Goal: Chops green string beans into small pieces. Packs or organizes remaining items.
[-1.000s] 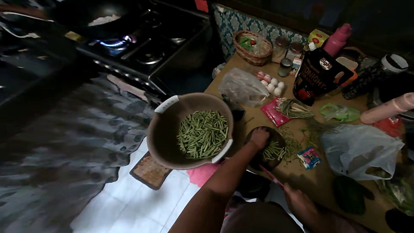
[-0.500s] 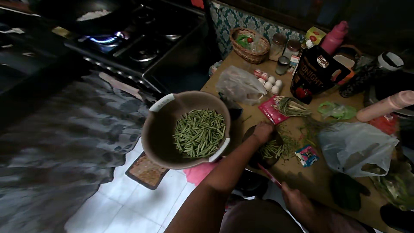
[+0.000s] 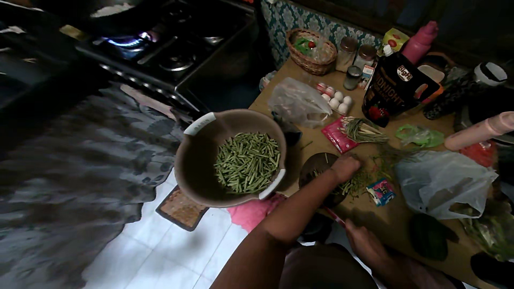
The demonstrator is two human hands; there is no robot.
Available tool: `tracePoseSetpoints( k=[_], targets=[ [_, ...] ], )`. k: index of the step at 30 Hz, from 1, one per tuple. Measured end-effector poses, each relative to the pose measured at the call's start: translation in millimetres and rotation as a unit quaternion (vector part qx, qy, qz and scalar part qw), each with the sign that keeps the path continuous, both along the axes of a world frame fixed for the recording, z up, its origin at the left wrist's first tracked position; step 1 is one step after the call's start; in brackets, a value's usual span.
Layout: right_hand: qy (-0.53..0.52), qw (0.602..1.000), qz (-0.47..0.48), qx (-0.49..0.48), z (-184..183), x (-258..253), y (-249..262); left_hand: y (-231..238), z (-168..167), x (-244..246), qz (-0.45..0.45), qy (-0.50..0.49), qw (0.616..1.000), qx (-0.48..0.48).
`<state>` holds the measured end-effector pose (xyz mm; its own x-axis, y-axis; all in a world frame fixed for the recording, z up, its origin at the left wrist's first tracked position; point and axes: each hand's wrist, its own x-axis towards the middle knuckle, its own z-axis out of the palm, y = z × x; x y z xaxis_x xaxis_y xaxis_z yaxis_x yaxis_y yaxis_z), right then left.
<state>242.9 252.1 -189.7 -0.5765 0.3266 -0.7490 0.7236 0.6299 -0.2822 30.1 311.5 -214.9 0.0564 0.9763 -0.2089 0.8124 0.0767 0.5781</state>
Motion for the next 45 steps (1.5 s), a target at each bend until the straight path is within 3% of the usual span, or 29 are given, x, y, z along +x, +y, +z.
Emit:
tracePoseSetpoints(
  k=[4, 8, 13, 18, 25, 37, 45],
  targets=[
    [-0.007, 1.0, 0.006, -0.003, -2, -7, 0, -5, 3, 2, -0.001, -0.041, 0.998, 0.043],
    [-0.009, 1.0, 0.002, -0.02, 3, -17, 1, -37, 16, -13, 0.1, -0.093, 0.985, 0.105],
    [0.015, 1.0, -0.016, -0.016, -6, -24, 10, -128, 9, -25, 0.317, -0.172, 0.93, 0.065],
    [0.045, 0.998, -0.036, 0.01, -6, -27, 21, -192, -27, -8, 0.395, -0.182, 0.9, -0.016],
    [0.033, 0.999, -0.01, 0.023, 16, -26, 11, -184, -51, 2, 0.403, -0.159, 0.899, -0.061],
    [-0.037, 0.998, 0.024, 0.047, 16, -30, 4, -185, -63, -4, 0.378, -0.131, 0.916, -0.03],
    [-0.089, 0.996, 0.011, 0.006, 18, -49, -6, -181, -67, -9, 0.347, -0.097, 0.931, -0.053]
  ],
)
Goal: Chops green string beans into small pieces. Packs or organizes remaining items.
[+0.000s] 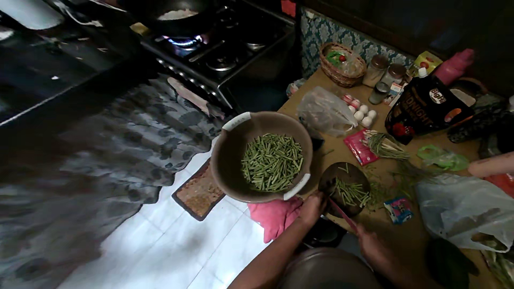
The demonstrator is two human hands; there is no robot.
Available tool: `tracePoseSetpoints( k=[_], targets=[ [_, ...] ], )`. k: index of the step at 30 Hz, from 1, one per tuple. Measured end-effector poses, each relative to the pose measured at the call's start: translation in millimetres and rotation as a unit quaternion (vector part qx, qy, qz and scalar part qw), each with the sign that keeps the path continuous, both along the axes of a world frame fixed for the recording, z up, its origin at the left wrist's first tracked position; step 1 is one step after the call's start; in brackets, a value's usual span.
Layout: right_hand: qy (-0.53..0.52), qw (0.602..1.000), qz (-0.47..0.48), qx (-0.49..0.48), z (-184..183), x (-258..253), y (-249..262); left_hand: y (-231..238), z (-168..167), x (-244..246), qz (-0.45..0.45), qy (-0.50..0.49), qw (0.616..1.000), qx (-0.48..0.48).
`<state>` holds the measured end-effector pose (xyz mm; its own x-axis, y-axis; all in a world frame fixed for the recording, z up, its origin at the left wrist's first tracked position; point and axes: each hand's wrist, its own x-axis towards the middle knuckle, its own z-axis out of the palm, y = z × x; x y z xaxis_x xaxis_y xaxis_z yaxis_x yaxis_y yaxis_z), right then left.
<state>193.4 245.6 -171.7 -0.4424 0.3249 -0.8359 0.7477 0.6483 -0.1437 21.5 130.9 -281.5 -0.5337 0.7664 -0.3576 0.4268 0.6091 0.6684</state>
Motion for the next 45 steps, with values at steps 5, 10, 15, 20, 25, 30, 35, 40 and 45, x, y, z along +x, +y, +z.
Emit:
tracePoseSetpoints(
  k=[5, 10, 15, 20, 25, 30, 35, 40, 45],
  targets=[
    [0.046, 0.998, -0.021, -0.032, -13, 7, 8, -2, 20, 4, -0.001, 0.008, 1.0, 0.004],
    [0.112, 0.992, -0.037, -0.04, -22, 34, 10, 55, 84, 17, -0.131, -0.006, 0.98, 0.149],
    [0.216, 0.958, -0.189, 0.01, -30, 72, 10, 120, 93, -15, -0.146, 0.025, 0.979, 0.14],
    [0.161, 0.941, -0.294, 0.046, -37, 82, 19, 137, 26, -76, 0.043, 0.09, 0.995, -0.009],
    [0.188, 0.934, -0.298, 0.054, -52, 82, 11, 135, 11, -89, 0.087, 0.053, 0.991, -0.088],
    [0.158, 0.938, -0.309, 0.026, -54, 72, 6, 137, 4, -89, 0.067, 0.066, 0.99, -0.101],
    [0.171, 0.937, -0.305, 0.021, -54, 64, 6, 135, -3, -92, 0.031, 0.092, 0.992, -0.081],
    [0.203, 0.92, -0.336, 0.001, -59, 63, 11, 135, -14, -97, 0.103, 0.112, 0.988, 0.012],
    [0.244, 0.85, -0.458, -0.09, -81, 67, 11, 143, -22, -97, 0.071, 0.115, 0.99, -0.034]
  ],
)
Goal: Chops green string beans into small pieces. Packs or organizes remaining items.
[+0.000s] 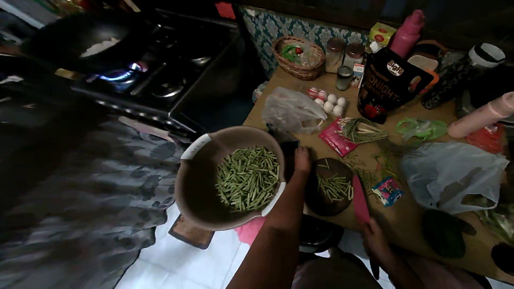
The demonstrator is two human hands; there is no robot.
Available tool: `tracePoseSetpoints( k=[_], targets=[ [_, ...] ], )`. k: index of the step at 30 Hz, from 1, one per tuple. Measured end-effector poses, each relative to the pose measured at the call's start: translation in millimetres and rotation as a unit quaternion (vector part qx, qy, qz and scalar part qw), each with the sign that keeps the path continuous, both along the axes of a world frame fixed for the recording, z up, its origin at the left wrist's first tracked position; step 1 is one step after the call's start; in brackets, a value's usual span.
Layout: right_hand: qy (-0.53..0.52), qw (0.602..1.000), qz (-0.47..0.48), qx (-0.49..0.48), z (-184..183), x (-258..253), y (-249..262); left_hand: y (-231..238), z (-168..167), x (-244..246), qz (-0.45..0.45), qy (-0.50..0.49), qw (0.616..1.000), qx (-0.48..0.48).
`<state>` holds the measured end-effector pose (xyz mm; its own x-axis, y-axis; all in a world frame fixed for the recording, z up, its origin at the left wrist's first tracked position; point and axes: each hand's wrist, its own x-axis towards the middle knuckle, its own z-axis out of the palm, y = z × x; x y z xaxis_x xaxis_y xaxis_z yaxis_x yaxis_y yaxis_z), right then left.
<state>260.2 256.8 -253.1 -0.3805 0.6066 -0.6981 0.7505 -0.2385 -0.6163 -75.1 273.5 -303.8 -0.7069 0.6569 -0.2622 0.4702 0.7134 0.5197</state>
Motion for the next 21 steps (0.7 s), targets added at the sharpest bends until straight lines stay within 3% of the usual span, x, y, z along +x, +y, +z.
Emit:
tracePoseSetpoints(
  k=[5, 8, 11, 15, 21],
  targets=[
    [0.043, 0.999, -0.018, -0.02, -9, -10, 1, -11, 18, 22, -0.006, 0.011, 0.998, 0.064],
    [0.036, 0.999, 0.003, -0.019, -10, -19, 5, -30, 16, 44, -0.101, -0.039, 0.99, 0.087],
    [0.026, 0.999, 0.0, -0.039, -8, -28, 10, -41, -6, 58, -0.181, -0.003, 0.977, 0.114],
    [0.013, 0.999, 0.012, -0.046, -8, -38, 15, -42, -9, 85, -0.282, 0.017, 0.953, 0.111],
    [0.046, 0.997, 0.002, -0.061, -12, -42, 19, -47, 5, 102, -0.211, 0.045, 0.959, 0.183]
  ],
)
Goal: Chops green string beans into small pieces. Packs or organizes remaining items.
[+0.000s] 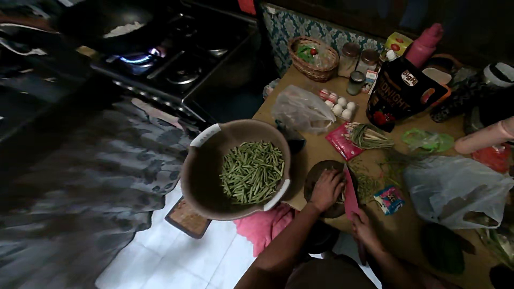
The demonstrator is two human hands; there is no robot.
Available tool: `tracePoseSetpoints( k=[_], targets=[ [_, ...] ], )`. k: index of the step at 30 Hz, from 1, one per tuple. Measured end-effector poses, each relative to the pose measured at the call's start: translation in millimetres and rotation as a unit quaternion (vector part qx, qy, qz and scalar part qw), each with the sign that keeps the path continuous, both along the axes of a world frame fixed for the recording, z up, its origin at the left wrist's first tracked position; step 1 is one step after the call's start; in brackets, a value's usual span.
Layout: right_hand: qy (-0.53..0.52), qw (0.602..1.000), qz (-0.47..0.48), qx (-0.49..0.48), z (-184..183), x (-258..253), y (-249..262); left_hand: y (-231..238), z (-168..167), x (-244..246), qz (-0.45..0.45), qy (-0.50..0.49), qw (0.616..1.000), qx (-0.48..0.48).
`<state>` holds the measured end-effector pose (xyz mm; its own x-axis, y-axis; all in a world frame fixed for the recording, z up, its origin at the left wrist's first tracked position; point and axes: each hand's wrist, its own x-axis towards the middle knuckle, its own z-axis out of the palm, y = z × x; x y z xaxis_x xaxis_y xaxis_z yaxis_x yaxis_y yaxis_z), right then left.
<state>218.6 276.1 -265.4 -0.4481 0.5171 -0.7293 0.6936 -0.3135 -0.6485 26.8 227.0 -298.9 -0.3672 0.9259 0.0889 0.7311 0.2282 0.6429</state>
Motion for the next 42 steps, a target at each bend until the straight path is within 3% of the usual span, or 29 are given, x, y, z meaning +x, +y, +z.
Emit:
tracePoseSetpoints(
  k=[6, 14, 20, 25, 29, 33, 36, 38, 42],
  targets=[
    [-0.006, 1.0, -0.003, -0.001, 1, -2, -8, 4, -14, -3, 0.03, -0.018, 0.995, -0.093],
    [0.058, 0.998, 0.031, 0.011, -5, -27, -23, 20, -8, 41, 0.156, -0.077, 0.984, -0.038],
    [0.055, 0.998, 0.011, 0.016, 20, -37, -34, 19, 7, 36, 0.171, -0.167, 0.971, 0.036],
    [0.055, 0.996, 0.053, 0.054, 65, -57, -31, 22, 50, 19, 0.185, -0.173, 0.96, 0.121],
    [0.125, 0.975, 0.129, 0.131, 106, -104, -47, -8, 99, -34, 0.222, -0.113, 0.952, 0.18],
    [0.216, 0.937, 0.227, 0.153, 132, -166, -84, -74, 122, -103, 0.273, -0.012, 0.929, 0.251],
    [0.21, 0.926, 0.273, 0.154, 132, -207, -103, -122, 106, -144, 0.322, 0.02, 0.911, 0.257],
    [0.178, 0.928, 0.287, 0.158, 136, -219, -99, -147, 86, -158, 0.338, 0.025, 0.92, 0.196],
    [0.137, 0.927, 0.269, 0.225, 138, -189, -74, -173, 62, -160, 0.311, 0.031, 0.948, 0.062]
  ],
)
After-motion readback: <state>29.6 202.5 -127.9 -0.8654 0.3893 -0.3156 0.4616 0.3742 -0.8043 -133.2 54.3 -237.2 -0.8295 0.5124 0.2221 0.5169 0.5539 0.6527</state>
